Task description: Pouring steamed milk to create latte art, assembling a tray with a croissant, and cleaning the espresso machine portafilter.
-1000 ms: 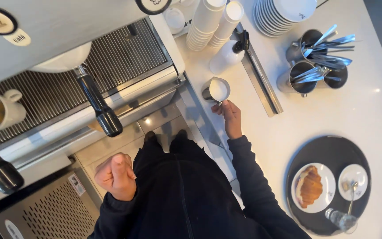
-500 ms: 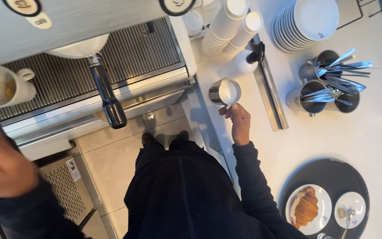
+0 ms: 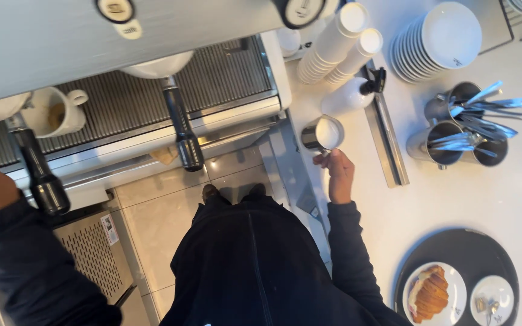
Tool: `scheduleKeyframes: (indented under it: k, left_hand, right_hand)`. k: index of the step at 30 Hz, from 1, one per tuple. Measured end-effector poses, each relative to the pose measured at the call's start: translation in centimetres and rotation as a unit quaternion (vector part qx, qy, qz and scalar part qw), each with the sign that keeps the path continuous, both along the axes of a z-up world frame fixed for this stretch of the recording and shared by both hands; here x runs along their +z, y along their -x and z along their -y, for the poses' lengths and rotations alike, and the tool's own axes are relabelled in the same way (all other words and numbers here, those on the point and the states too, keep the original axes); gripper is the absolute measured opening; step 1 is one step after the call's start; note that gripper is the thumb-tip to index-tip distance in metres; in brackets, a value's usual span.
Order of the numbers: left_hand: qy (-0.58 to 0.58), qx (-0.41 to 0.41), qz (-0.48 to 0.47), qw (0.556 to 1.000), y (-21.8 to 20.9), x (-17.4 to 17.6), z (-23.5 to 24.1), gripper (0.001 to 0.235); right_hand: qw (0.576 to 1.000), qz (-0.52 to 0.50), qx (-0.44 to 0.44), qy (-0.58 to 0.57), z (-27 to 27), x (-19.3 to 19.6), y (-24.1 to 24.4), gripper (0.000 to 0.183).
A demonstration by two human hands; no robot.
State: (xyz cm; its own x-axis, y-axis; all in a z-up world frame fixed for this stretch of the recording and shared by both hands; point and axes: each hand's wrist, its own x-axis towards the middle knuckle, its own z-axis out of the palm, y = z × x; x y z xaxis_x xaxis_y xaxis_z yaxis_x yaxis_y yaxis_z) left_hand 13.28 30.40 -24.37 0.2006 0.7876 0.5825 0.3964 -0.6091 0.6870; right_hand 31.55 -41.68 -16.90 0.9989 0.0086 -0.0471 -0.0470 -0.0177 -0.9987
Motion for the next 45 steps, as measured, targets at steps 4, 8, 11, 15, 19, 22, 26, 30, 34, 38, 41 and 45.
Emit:
scheduleKeyframes:
  k: [4, 8, 11, 15, 19, 22, 26, 30, 34, 38, 41, 45]
  left_hand:
    - [0.022, 0.094, -0.004, 0.995, -0.1, -1.8, 0.8, 0.046]
    - [0.217, -0.172, 0.392, 0.877, -4.3, 3.6, 13.2, 0.033]
    - [0.086, -0.155, 0.105, 0.979, -7.1, 11.2, 22.2, 0.074]
    - [0.028, -0.199, 0.041, 0.979, -9.9, 12.4, 21.1, 0.12]
    - [0.07, -0.249, 0.072, 0.963, -11.6, 13.0, 19.7, 0.131]
    - [0.172, -0.265, 0.082, 0.945, -12.1, 13.6, 19.9, 0.126]
    - [0.27, -0.254, 0.133, 0.919, -12.7, 10.7, 19.6, 0.116]
    - [0.247, -0.195, 0.066, 0.947, -10.8, 7.1, 20.6, 0.098]
    - [0.241, -0.186, 0.008, 0.953, -6.0, 11.4, 27.0, 0.077]
    - [0.331, -0.274, 0.064, 0.901, -1.6, 15.3, 32.4, 0.09]
    - [0.366, -0.398, 0.084, 0.837, 1.3, 15.4, 34.3, 0.101]
    - [0.405, -0.559, 0.051, 0.722, 2.6, 16.0, 36.5, 0.104]
  right_hand:
    - [0.999, 0.019, 0.02, -0.038, 0.4, 0.0, 0.9, 0.047]
    - [0.998, 0.028, 0.033, -0.053, -0.7, 1.6, 2.2, 0.047]
    - [0.998, 0.025, 0.027, -0.052, -0.8, 1.2, 2.0, 0.045]
    - [0.998, 0.012, 0.003, -0.056, 1.2, -1.6, 2.4, 0.043]
    - [0.999, 0.01, -0.016, -0.047, 1.7, -2.2, 1.7, 0.044]
    - [0.999, 0.003, -0.019, -0.043, 1.5, -1.7, 1.9, 0.042]
    - [0.999, 0.009, -0.04, 0.034, 0.5, 0.9, 2.2, 0.034]
    - [0.953, 0.134, -0.131, 0.239, 1.2, 1.9, 3.5, 0.034]
    - [0.922, 0.236, -0.111, 0.287, 1.1, 4.4, 5.1, 0.028]
    - [0.96, 0.131, 0.12, 0.216, -2.0, 7.2, 4.3, 0.017]
    - [0.946, 0.067, 0.289, 0.131, -6.1, 9.8, 3.6, 0.011]
    - [0.885, 0.062, 0.462, 0.019, -11.3, 15.0, 2.7, 0.052]
